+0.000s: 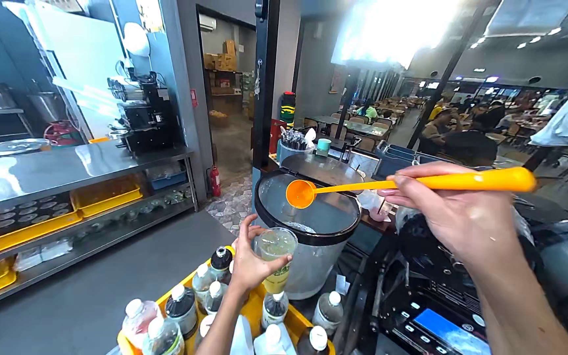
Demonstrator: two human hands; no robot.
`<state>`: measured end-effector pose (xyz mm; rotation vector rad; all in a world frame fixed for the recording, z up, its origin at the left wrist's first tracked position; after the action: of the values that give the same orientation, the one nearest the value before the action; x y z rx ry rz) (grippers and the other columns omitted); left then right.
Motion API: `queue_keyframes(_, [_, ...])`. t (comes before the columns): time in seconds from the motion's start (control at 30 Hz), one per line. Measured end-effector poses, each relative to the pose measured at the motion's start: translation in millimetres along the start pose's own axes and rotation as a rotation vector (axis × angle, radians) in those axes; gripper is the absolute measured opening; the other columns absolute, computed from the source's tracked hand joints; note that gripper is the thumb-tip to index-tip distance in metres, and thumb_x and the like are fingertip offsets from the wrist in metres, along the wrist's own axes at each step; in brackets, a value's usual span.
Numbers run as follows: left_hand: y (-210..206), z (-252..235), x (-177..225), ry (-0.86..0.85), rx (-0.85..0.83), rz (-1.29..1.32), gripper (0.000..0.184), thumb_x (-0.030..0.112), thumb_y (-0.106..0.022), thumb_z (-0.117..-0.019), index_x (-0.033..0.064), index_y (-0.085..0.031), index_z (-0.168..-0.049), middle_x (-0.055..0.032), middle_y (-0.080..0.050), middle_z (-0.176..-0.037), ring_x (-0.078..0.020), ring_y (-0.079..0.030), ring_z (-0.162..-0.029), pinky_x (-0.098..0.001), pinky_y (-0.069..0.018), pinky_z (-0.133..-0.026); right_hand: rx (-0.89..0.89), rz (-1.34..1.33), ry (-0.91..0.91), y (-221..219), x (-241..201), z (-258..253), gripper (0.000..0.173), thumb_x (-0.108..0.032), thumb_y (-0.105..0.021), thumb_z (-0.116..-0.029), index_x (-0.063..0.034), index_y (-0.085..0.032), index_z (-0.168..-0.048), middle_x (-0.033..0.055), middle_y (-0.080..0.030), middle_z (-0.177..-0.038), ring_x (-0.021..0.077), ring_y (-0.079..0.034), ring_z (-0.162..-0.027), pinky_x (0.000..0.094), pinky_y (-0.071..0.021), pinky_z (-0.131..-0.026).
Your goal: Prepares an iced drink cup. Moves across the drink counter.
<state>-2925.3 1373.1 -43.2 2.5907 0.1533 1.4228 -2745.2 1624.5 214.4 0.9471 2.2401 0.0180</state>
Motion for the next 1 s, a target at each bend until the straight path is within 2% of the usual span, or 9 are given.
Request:
queue_keyframes(0.2, [-2.3, 0.9, 3.0, -0.010, 0.006, 0.000, 0.123, 0.059, -0.096, -0.0468, 0.0249, -0.038, -0.149, 0.0074, -0.072, -0.109, -0.0138, -0.065, -0.112, -0.0508, -0.0515, -0.102, 0.014, -0.048, 0.022, 17.9, -14.0, 40.0, 0.011, -0.019, -0.071, -0.0919, -0.0118, -0.072, -0.100, 0.0082, -0.078, -0.093, 0.0294, -0.077, -0.075, 0.0428, -0.0691, -0.063])
queue_keyframes(0.37, [1.7, 2.4, 12.4, -0.064, 0.021, 0.043, 0.121, 0.055, -0.098, -0.0482, 0.0232, -0.039, -0.149, 0.0048, -0.073, -0.108, -0.0141, -0.068, -0.109, -0.0467, -0.0566, -0.098, 0.010, -0.169, 0.059, 26.6, -13.9, 60.4, 0.010, -0.015, -0.072, -0.0919, -0.0085, -0.073, -0.099, 0.0131, -0.078, -0.094, 0.0312, -0.077, -0.075, 0.0419, -0.0693, -0.065])
queue_keyframes(0.53, [4.0, 2.8, 18.3, -0.087, 0.008, 0.056, 0.121, 0.055, -0.098, -0.0490, 0.0210, -0.038, -0.149, 0.0032, -0.073, -0.109, -0.0153, -0.068, -0.109, -0.0465, -0.0571, -0.097, -0.033, -0.182, 0.243, 43.1, -6.9, 65.2, 0.009, -0.014, -0.074, -0.0916, -0.0120, -0.075, -0.101, 0.0124, -0.077, -0.098, 0.0323, -0.077, -0.079, 0.0424, -0.0698, -0.066])
queue_keyframes(0.63, [2.8, 1.4, 22.7, -0.098, 0.008, 0.075, 0.122, 0.052, -0.099, -0.0484, 0.0196, -0.038, -0.150, 0.0017, -0.073, -0.109, -0.0155, -0.069, -0.108, -0.0448, -0.0585, -0.096, -0.034, -0.192, 0.269, 49.8, -4.0, 66.1, 0.009, -0.013, -0.074, -0.0917, -0.0133, -0.075, -0.101, 0.0116, -0.077, -0.099, 0.0321, -0.077, -0.080, 0.0425, -0.0699, -0.066])
queue_keyframes(0.73, [1.2, -0.1, 28.8, -0.103, 0.006, 0.095, 0.122, 0.049, -0.099, -0.0491, 0.0189, -0.038, -0.150, 0.0009, -0.073, -0.109, -0.0161, -0.069, -0.109, -0.0444, -0.0584, -0.095, 0.006, -0.213, 0.212, 51.0, -2.5, 68.5, 0.009, -0.016, -0.073, -0.0932, -0.0115, -0.074, -0.101, 0.0131, -0.077, -0.099, 0.0320, -0.077, -0.079, 0.0420, -0.0695, -0.066])
queue_keyframes(0.8, [0.5, -0.5, 34.2, -0.114, 0.010, 0.121, 0.121, 0.047, -0.100, -0.0501, 0.0171, -0.038, -0.150, -0.0005, -0.073, -0.110, -0.0170, -0.069, -0.109, -0.0427, -0.0593, -0.095, 0.086, -0.201, 0.102, 46.9, -2.3, 69.5, 0.010, -0.016, -0.072, -0.0932, -0.0089, -0.073, -0.100, 0.0137, -0.077, -0.097, 0.0323, -0.077, -0.076, 0.0420, -0.0693, -0.065])
queue_keyframes(0.9, [0.8, -0.2, 46.5, -0.147, 0.011, 0.205, 0.120, 0.038, -0.101, -0.0503, 0.0136, -0.039, -0.149, -0.0064, -0.073, -0.110, -0.0220, -0.070, -0.108, -0.0417, -0.0611, -0.094, 0.203, -0.256, -0.034, 29.5, 10.4, 67.2, 0.011, -0.007, -0.071, -0.0929, -0.0040, -0.071, -0.103, 0.0159, -0.077, -0.095, 0.0334, -0.077, -0.077, 0.0445, -0.0690, -0.066])
queue_keyframes(1.0, [2.7, -0.3, 69.0, -0.165, -0.028, 0.294, 0.119, 0.028, -0.101, -0.0513, 0.0114, -0.037, -0.150, -0.0114, -0.072, -0.113, -0.0281, -0.070, -0.109, -0.0449, -0.0624, -0.092, 0.211, -0.315, -0.089, -6.6, 36.3, 61.5, 0.011, -0.001, -0.072, -0.0925, -0.0015, -0.071, -0.104, 0.0127, -0.077, -0.092, 0.0287, -0.077, -0.077, 0.0442, -0.0692, -0.069])
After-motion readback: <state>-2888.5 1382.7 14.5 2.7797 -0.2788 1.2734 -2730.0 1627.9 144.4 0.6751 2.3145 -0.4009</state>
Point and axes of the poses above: each hand's wrist, its own z-axis away from the middle knuckle, its own y-axis out of the back of the hand, x = y × z, the point moved 4 cm from there along -z, towards the middle knuckle
